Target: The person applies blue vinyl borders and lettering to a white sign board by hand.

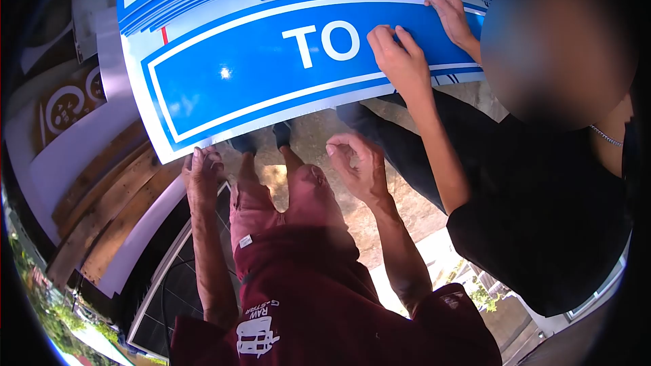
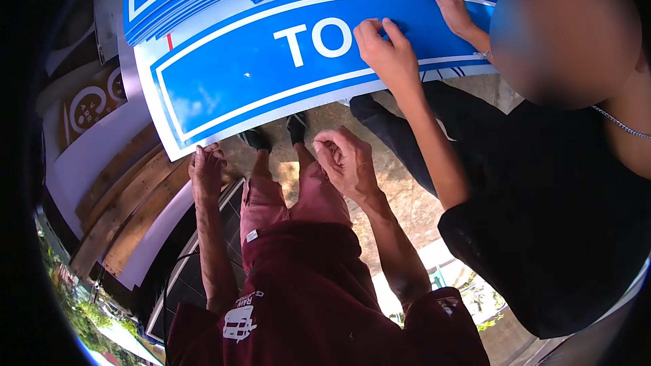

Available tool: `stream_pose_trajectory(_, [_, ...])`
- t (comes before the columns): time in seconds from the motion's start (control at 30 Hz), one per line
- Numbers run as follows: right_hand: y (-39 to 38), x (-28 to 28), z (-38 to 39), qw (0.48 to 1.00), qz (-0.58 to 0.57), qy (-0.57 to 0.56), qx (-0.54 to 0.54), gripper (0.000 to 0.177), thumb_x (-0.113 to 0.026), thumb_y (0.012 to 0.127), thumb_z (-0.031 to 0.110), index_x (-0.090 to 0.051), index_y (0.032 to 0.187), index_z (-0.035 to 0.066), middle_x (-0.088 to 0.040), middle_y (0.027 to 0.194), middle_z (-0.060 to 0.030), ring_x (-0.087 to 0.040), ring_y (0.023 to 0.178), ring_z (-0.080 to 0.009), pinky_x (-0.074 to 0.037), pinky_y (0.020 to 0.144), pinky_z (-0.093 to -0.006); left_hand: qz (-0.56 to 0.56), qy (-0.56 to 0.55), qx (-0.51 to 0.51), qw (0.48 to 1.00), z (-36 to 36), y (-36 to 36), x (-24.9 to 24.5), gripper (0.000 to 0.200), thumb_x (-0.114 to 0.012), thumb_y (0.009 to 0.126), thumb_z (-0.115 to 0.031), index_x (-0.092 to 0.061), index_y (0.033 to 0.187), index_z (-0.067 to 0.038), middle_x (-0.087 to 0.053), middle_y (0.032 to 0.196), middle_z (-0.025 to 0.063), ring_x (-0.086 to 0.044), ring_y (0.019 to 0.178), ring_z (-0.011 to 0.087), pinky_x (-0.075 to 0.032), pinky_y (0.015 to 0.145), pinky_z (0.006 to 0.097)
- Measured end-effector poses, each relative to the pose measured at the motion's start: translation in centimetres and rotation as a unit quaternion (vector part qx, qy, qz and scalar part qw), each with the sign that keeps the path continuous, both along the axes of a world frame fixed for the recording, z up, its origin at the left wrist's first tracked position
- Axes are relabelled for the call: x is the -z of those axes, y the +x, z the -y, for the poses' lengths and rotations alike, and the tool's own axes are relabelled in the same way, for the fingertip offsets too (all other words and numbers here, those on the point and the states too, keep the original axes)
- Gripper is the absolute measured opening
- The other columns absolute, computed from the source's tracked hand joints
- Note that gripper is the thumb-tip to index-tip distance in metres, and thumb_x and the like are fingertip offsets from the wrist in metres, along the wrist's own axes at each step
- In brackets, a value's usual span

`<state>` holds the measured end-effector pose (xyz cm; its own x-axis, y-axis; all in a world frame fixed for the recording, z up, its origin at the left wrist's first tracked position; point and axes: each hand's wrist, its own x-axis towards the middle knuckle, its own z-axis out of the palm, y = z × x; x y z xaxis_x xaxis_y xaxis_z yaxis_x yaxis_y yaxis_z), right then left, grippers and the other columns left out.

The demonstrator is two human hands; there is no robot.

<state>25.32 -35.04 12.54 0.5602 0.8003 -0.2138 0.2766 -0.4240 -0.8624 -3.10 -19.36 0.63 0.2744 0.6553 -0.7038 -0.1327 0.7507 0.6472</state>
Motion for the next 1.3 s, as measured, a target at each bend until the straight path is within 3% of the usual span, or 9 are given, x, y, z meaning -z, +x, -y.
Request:
stream_pose_trajectory(0.13, [3.7,0.8,0.0,0.995,0.029,-0.02,0.098,0.007,-0.068,0.092,0.005,-0.067,0.097,0.0,-0.063,0.078,-0.0032,-0.054,0.063,-0.0062,-0.044,0.057,-0.0231,0.006,-0.007,-0.018,1.0,0.3,2.0,0.1,0.05,-0.075,0.091,-0.042,-0.057,0.11,0.001,-0.066,0.089,0.0087,-0.063,0.078,0.0165,-0.048,0.067,0.031])
stream_pose_trajectory(0.23, [7.1,1.9,-1.1,0.987,0.054,-0.026,0.147,0.007,-0.069,0.092,0.005,-0.067,0.095,-0.001,-0.063,0.075,-0.0022,-0.051,0.062,-0.0059,-0.044,0.057,-0.0232,0.022,0.007,-0.06,0.998,0.2,3.5,0.5,0.052,-0.076,0.089,-0.038,-0.056,0.118,0.0,-0.065,0.102,0.0094,-0.065,0.081,0.0197,-0.052,0.066,0.034])
stream_pose_trajectory(0.3, [9.7,2.7,-2.2,0.986,0.111,-0.024,0.125,0.008,-0.07,0.091,0.005,-0.068,0.094,-0.002,-0.068,0.077,-0.0051,-0.057,0.062,-0.009,-0.048,0.059,-0.0249,0.012,0.017,-0.062,0.998,0.1,4.7,0.0,0.041,-0.075,0.091,-0.037,-0.059,0.118,-0.01,-0.068,0.1,0.0041,-0.066,0.085,0.0174,-0.05,0.067,0.0333])
stream_pose_trajectory(0.37, [11.9,3.1,-3.3,0.978,0.18,-0.058,0.089,0.009,-0.07,0.09,0.007,-0.069,0.091,-0.002,-0.07,0.078,-0.0076,-0.063,0.063,-0.0128,-0.051,0.06,-0.0275,0.016,0.032,-0.093,0.995,-0.1,5.6,0.0,0.047,-0.077,0.09,-0.032,-0.056,0.122,-0.004,-0.066,0.106,0.0088,-0.066,0.082,0.0197,-0.052,0.065,0.0327])
stream_pose_trajectory(0.43, [13.3,2.7,-4.6,0.969,0.215,-0.1,0.065,0.011,-0.07,0.089,0.009,-0.07,0.091,-0.002,-0.071,0.078,-0.0094,-0.066,0.064,-0.0153,-0.052,0.061,-0.029,0.005,0.037,-0.086,0.996,-0.2,5.9,0.1,0.039,-0.077,0.09,-0.031,-0.059,0.117,-0.008,-0.067,0.1,0.0047,-0.065,0.082,0.0162,-0.052,0.064,0.0332])
stream_pose_trajectory(0.63, [16.4,3.1,-6.6,0.971,0.206,-0.117,0.043,0.016,-0.07,0.093,0.015,-0.072,0.096,-0.001,-0.07,0.077,-0.0047,-0.062,0.064,-0.0097,-0.049,0.056,-0.0236,0.03,0.049,-0.09,0.994,-0.1,5.7,1.3,0.03,-0.075,0.092,-0.024,-0.063,0.112,-0.006,-0.068,0.096,0.005,-0.065,0.077,0.0155,-0.052,0.062,0.0326])
stream_pose_trajectory(0.83, [9.8,2.4,-9.8,0.99,0.061,-0.128,-0.027,0.013,-0.072,0.091,0.013,-0.073,0.093,0.0,-0.07,0.074,-0.0041,-0.062,0.065,-0.0093,-0.049,0.058,-0.0243,0.059,0.044,-0.132,0.989,-0.1,6.1,1.3,0.031,-0.073,0.093,-0.017,-0.061,0.118,-0.004,-0.069,0.102,0.0084,-0.069,0.09,0.0193,-0.059,0.063,0.0338])
stream_pose_trajectory(1.03, [4.0,4.3,-13.9,0.971,0.092,-0.121,-0.183,0.011,-0.074,0.088,0.01,-0.072,0.09,0.0,-0.071,0.073,-0.0063,-0.065,0.064,-0.0108,-0.051,0.058,-0.0256,0.113,0.062,-0.131,0.983,-0.2,7.2,0.7,0.041,-0.077,0.088,-0.01,-0.058,0.122,-0.001,-0.067,0.104,0.0125,-0.07,0.091,0.0224,-0.063,0.064,0.0358])
stream_pose_trajectory(1.3, [3.4,5.4,-16.6,0.948,0.176,-0.11,-0.242,0.012,-0.077,0.086,0.015,-0.074,0.087,0.003,-0.072,0.072,-0.0066,-0.067,0.063,-0.0112,-0.054,0.058,-0.0256,0.108,0.05,-0.149,0.982,0.2,7.8,1.0,0.052,-0.083,0.081,-0.007,-0.057,0.125,-0.001,-0.065,0.111,0.0125,-0.065,0.106,0.0235,-0.054,0.098,0.0389])
